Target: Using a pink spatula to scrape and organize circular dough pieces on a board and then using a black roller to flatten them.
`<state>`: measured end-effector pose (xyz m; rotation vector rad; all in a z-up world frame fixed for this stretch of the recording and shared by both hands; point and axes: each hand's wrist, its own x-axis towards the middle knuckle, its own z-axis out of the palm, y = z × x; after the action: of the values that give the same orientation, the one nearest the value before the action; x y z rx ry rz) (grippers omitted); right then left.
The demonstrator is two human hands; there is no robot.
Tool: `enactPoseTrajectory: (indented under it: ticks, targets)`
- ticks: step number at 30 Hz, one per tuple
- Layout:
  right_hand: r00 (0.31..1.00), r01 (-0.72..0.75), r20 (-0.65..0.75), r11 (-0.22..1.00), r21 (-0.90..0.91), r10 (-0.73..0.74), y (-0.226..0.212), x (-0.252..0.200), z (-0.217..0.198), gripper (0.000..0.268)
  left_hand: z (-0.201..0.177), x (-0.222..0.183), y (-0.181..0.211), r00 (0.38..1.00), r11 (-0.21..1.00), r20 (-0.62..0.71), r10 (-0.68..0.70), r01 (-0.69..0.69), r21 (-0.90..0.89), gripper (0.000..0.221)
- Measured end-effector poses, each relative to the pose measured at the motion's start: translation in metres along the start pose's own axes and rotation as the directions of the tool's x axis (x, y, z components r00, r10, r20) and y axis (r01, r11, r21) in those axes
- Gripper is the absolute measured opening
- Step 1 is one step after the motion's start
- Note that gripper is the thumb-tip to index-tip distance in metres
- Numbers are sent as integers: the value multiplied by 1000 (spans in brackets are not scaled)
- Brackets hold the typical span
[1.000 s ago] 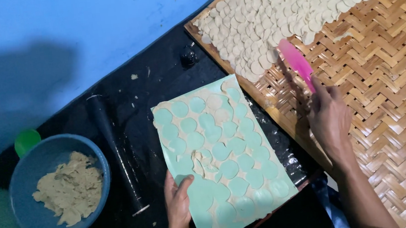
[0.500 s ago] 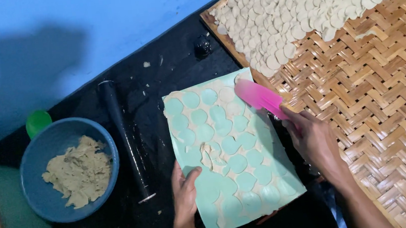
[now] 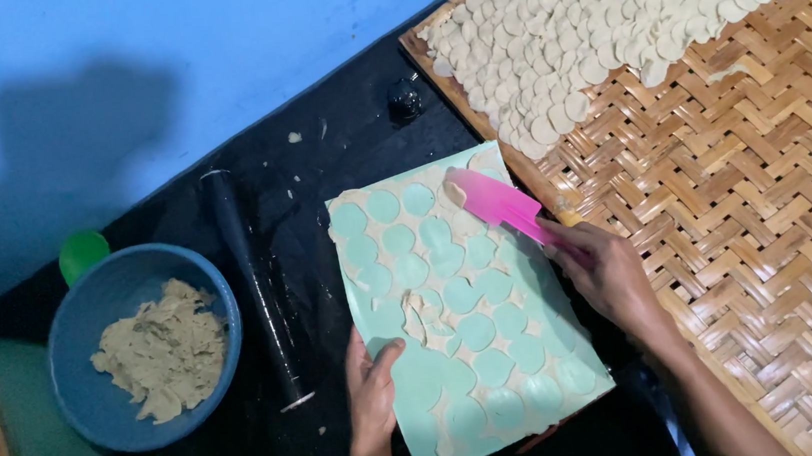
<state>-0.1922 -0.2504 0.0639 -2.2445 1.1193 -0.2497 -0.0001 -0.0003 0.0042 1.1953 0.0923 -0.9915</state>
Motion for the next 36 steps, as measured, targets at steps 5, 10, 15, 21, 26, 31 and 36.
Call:
enactPoseTrajectory:
  ticks: [5, 10, 15, 21, 26, 31, 36]
  targets:
    - [999, 6, 31, 969, 247, -14, 23, -3, 3, 39, 0, 0, 1, 999, 999, 40, 30, -31, 16, 64]
    - [959, -259, 208, 892, 371, 192, 30, -3, 8, 39, 0, 0, 1, 1000, 1000, 9, 5, -5, 30, 63]
    - [960, -250, 249, 782, 571, 125, 48, -6, 16, 38, 3, -1, 2, 1000, 1000, 0, 6, -6, 0, 64]
    - [939, -336, 271, 731, 593, 212, 49, -9, 4, 39, -9, 4, -9, 999, 999, 28, 25, -24, -21, 62]
    - [945, -286, -54, 891, 352, 324, 83, 1, -15, 38, 4, -2, 4, 999, 999, 36, 31, -31, -16, 63]
    - [906, -214, -344, 968, 127, 246, 108, 17, -32, 38, 3, -1, 4, 999, 999, 21, -27, 27, -17, 64]
    - [886, -329, -328, 943, 56, 328, 105, 37, -41, 37, 5, -3, 4, 1000, 1000, -16, -1, 1, 8, 63]
